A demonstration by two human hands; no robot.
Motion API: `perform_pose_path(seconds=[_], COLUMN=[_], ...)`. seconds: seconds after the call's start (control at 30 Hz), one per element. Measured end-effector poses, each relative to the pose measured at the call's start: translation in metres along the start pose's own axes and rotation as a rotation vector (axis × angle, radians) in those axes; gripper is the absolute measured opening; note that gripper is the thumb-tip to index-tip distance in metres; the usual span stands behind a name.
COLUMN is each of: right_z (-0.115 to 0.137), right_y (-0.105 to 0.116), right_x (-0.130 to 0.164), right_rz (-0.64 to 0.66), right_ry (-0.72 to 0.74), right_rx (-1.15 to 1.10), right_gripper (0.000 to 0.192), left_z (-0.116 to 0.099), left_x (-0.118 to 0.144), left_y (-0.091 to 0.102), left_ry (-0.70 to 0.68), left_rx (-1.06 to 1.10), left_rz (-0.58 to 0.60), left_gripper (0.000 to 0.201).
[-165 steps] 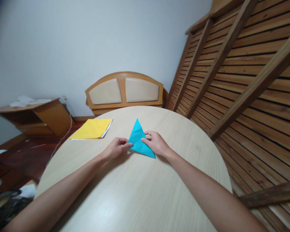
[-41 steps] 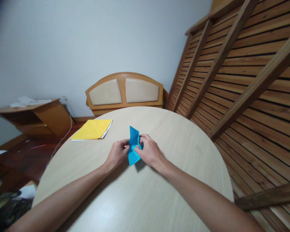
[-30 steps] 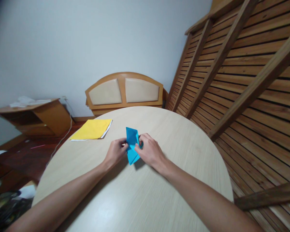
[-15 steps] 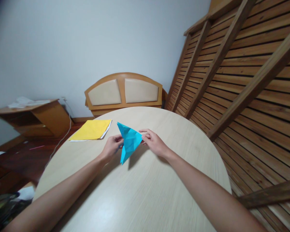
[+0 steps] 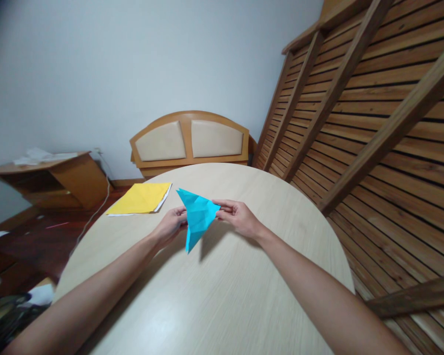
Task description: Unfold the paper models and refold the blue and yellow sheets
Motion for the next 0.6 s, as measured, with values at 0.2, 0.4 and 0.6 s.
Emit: perform_pose_path(seconds=[0.2,0.4,0.6], right_z=[-0.001,-0.006,-0.010], right_y=[0.005,0.014,0.017], right_x=[-0.001,-0.004,-0.005], right_rz=[-0.069,-0.162,-0.156], right_ry=[0.001,-0.040,-0.107], right_rx=[0.006,0.039,0.024], right_gripper=[0.047,0.039,0.040], left_z=[0.007,0.001,-0.008], left_x=[-0.002,0.002,0.002], left_y=[0.005,0.001,0.000], left_ry=[0.061,0.001,-0.109], left_rx=[0.049,-0.049,-0.139], left_rz=[-0.038,-0.034,-0.040], left_gripper=[0.026,0.022,0.022])
Point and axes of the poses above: each hand's wrist, its own x-axis away from the middle knuckle, its own y-axis out of the back of the hand, z = x × y, the point moved 8 cm from there along -x, towards the middle knuckle
